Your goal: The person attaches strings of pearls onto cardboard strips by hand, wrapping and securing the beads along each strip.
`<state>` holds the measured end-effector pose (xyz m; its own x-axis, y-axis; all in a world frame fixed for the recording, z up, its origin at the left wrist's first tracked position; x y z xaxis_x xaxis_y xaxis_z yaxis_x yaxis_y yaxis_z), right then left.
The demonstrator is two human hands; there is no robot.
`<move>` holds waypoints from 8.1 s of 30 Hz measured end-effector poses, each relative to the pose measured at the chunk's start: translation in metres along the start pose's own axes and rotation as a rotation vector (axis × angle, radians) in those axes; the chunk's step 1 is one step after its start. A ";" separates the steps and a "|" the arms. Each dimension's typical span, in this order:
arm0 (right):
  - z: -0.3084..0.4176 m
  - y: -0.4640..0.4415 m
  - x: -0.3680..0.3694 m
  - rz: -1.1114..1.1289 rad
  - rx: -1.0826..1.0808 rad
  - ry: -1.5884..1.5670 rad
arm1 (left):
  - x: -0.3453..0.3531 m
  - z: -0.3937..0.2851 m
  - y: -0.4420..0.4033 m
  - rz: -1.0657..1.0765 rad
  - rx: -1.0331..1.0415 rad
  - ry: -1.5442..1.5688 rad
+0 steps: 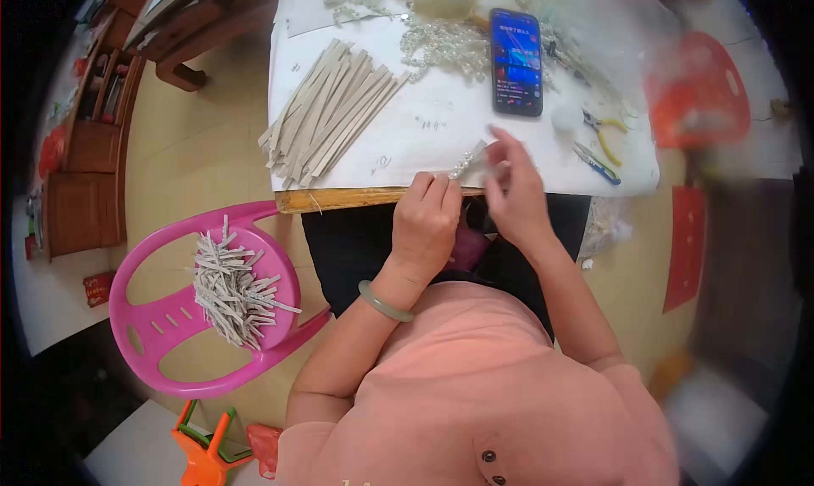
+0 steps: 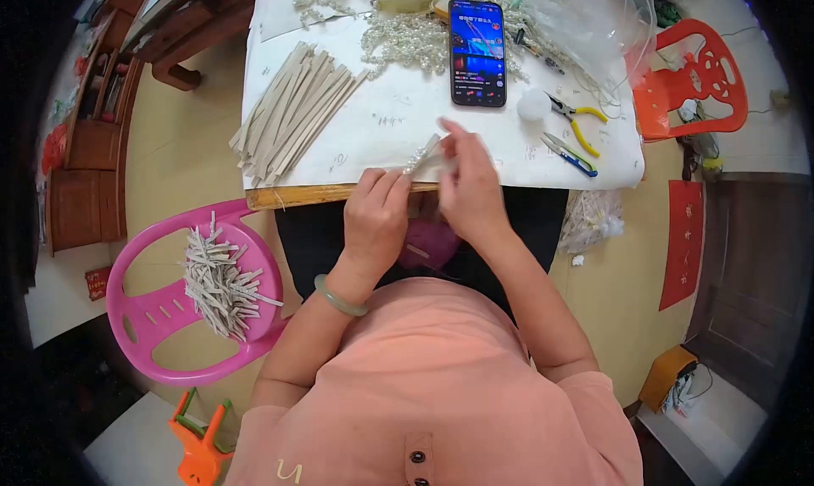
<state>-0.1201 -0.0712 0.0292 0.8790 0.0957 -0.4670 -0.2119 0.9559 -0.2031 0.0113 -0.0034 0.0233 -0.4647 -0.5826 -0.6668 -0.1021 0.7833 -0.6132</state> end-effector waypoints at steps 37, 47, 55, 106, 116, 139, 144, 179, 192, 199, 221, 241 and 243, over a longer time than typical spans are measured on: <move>0.023 0.004 -0.002 0.051 0.064 -0.150 | -0.007 0.004 0.010 -0.040 -0.549 0.603; 0.008 0.002 0.009 0.071 0.206 -0.240 | 0.003 0.009 0.008 -0.148 -0.450 0.582; 0.005 -0.006 0.008 0.183 0.224 -0.233 | 0.007 0.011 0.005 -0.155 -0.391 0.554; 0.012 0.006 0.001 0.084 0.374 -0.723 | -0.026 -0.010 0.015 -0.114 -0.694 0.569; 0.010 0.006 0.003 0.095 0.343 -0.688 | -0.030 0.009 0.021 0.134 -1.155 1.075; -0.001 -0.003 0.002 0.198 0.345 -0.687 | -0.032 0.015 0.015 0.237 -1.315 1.462; 0.000 -0.002 0.004 0.188 0.290 -0.669 | -0.030 0.011 0.015 0.180 -1.415 1.489; 0.025 0.019 -0.013 0.085 0.094 -0.196 | -0.023 0.021 0.024 0.051 -1.559 1.531; 0.036 0.020 -0.004 0.145 0.022 -0.118 | -0.014 0.026 0.035 0.158 -1.549 1.790; 0.040 0.019 -0.005 0.133 -0.026 -0.050 | -0.011 0.022 0.035 0.053 -1.386 1.610; -0.001 0.016 -0.001 0.291 0.362 -0.311 | -0.022 0.004 0.022 -0.016 -0.872 0.870; -0.013 -0.021 0.031 0.154 0.241 -0.146 | 0.010 0.022 0.000 -0.232 0.021 0.012; -0.007 -0.021 0.025 0.213 0.248 -0.117 | 0.006 0.024 -0.003 -0.181 0.037 0.043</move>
<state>-0.0967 -0.0912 0.0163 0.8721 0.3180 -0.3718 -0.2985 0.9480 0.1105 0.0305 -0.0146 0.0111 -0.4789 -0.7029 -0.5259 -0.1557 0.6576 -0.7371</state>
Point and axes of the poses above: each hand's wrist, its own y-axis away from the middle knuckle, its own x-axis out of the palm, z = x × y, the point moved 1 cm from there along -y, towards the middle knuckle, and after that the axes turned 11 degrees about -z, right-handed, at the moved point
